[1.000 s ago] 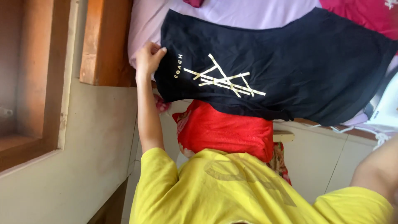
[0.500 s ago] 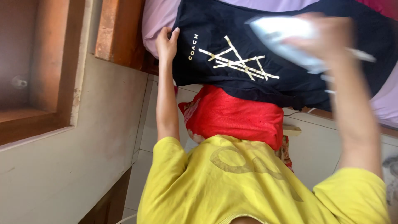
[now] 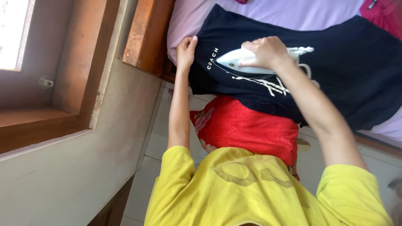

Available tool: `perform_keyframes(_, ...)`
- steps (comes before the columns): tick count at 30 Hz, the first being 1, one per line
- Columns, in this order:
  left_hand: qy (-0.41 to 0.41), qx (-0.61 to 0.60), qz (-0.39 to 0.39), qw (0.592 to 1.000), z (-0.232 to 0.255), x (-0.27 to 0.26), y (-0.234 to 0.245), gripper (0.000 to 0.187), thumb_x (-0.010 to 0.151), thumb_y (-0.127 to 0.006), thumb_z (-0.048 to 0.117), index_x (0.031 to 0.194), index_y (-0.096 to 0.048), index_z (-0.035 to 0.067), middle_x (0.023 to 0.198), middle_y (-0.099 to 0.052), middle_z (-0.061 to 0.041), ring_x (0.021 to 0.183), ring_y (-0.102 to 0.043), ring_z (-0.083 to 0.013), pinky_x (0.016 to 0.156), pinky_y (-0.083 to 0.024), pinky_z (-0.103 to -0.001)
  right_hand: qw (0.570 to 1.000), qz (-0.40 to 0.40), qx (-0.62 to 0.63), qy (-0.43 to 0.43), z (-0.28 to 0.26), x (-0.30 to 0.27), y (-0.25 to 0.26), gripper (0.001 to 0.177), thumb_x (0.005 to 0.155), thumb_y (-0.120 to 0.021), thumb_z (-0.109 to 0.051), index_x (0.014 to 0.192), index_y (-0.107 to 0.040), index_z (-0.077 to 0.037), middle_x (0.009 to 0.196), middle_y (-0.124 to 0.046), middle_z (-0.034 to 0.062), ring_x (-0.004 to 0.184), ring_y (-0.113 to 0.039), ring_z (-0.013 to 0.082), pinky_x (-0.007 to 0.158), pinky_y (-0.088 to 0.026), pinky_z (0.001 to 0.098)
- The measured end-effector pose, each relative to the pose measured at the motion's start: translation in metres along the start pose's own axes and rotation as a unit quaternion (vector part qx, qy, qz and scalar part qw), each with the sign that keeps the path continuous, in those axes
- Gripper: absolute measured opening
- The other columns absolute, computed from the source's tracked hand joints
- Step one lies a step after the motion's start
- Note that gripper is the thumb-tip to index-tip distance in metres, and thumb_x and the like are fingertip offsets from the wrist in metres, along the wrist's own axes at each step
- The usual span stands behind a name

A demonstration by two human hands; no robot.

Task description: Ironing a black t-shirt on a bed and then folding it neatly.

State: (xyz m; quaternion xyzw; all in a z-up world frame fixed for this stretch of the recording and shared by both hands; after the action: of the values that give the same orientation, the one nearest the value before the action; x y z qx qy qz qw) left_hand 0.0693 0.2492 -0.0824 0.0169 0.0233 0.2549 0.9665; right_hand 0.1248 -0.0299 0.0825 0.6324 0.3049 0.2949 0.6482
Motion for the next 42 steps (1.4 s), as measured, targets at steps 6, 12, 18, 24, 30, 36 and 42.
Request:
perform_keyframes(6, -0.008, -0.003, 0.022, 1.0, -0.001, -0.006, 0.004, 0.026, 0.099, -0.071, 0.027, 0.088, -0.07, 0.003, 0.068, -0.057, 0.008, 0.064, -0.046, -0.0018, 0.058, -0.04, -0.022, 0.997, 0.061, 0.022, -0.044, 0.001, 0.034, -0.004, 0.071, 0.086, -0.067, -0.08, 0.11, -0.072, -0.013, 0.08, -0.075, 0.0081, 0.067, -0.072, 0.0216, 0.06, -0.059, 0.0363)
perform_keyframes(12, 0.002, 0.013, 0.053, 0.998, 0.001, -0.005, 0.008, 0.026, 0.098, -0.07, 0.027, 0.09, -0.071, 0.002, 0.067, -0.057, 0.005, 0.063, -0.046, -0.0039, 0.058, -0.04, -0.023, 0.999, 0.013, 0.041, -0.006, -0.023, 0.05, -0.006, 0.065, 0.086, -0.073, -0.072, 0.103, -0.072, -0.009, 0.068, -0.068, 0.0088, 0.052, -0.066, 0.0214, 0.046, -0.056, 0.0355)
perform_keyframes(18, -0.031, 0.033, 0.057, 0.997, 0.015, -0.013, 0.007, 0.025, 0.099, -0.069, 0.027, 0.091, -0.071, 0.003, 0.071, -0.063, 0.005, 0.066, -0.052, -0.0038, 0.062, -0.045, -0.023, 0.989, 0.092, 0.071, -0.094, 0.008, 0.062, 0.004, 0.063, 0.088, -0.079, -0.071, 0.107, -0.072, -0.011, 0.077, -0.072, 0.0119, 0.067, -0.071, 0.0268, 0.061, -0.059, 0.0419)
perform_keyframes(24, -0.02, 0.041, 0.065, 0.997, -0.002, -0.007, 0.009, 0.026, 0.097, -0.071, 0.027, 0.091, -0.072, 0.002, 0.069, -0.06, 0.003, 0.065, -0.05, -0.005, 0.06, -0.043, -0.024, 0.991, 0.052, 0.091, -0.084, -0.012, 0.075, 0.006, 0.065, 0.08, -0.082, -0.065, 0.106, -0.07, -0.007, 0.084, -0.074, 0.017, 0.074, -0.073, 0.034, 0.067, -0.059, 0.0464)
perform_keyframes(30, -0.056, 0.152, 0.055, 0.985, 0.008, -0.003, 0.011, 0.027, 0.097, -0.071, 0.03, 0.095, -0.074, 0.003, 0.074, -0.066, -0.003, 0.071, -0.059, -0.0145, 0.067, -0.048, -0.029, 0.98, 0.046, 0.114, -0.154, 0.02, 0.07, 0.007, 0.057, 0.087, -0.078, -0.058, 0.113, -0.068, -0.008, 0.093, -0.074, 0.0199, 0.088, -0.073, 0.0386, 0.074, -0.059, 0.0505)
perform_keyframes(36, -0.208, 0.421, 0.092, 0.878, 0.102, -0.005, -0.067, 0.046, 0.095, -0.071, 0.041, 0.122, -0.065, 0.004, 0.112, -0.068, -0.019, 0.105, -0.064, -0.038, 0.088, -0.051, -0.045, 0.977, -0.076, 0.11, -0.168, 0.043, -0.045, 0.003, 0.069, 0.077, -0.077, -0.07, 0.121, -0.07, -0.017, 0.098, -0.075, 0.0188, 0.09, -0.073, 0.0396, 0.078, -0.058, 0.053)
perform_keyframes(42, -0.234, 0.467, 0.117, 0.845, 0.112, -0.005, -0.095, 0.051, 0.088, -0.074, 0.041, 0.124, -0.062, 0.006, 0.118, -0.065, -0.016, 0.11, -0.06, -0.0387, 0.086, -0.048, -0.054, 0.941, -0.018, 0.031, -0.335, 0.191, -0.174, -0.009, 0.066, 0.09, -0.073, -0.071, 0.121, -0.073, -0.013, 0.093, -0.076, 0.02, 0.086, -0.074, 0.0386, 0.076, -0.059, 0.0524)
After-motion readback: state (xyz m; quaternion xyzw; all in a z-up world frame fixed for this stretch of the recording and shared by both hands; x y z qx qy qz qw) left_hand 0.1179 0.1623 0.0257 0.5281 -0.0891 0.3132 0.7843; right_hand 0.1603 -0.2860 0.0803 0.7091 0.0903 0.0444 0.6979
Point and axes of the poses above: each hand's wrist, its own x-axis towards the middle knuckle, its own y-axis out of the back of the hand, z = x × y, the point moved 8 cm from there along x, towards the middle knuckle
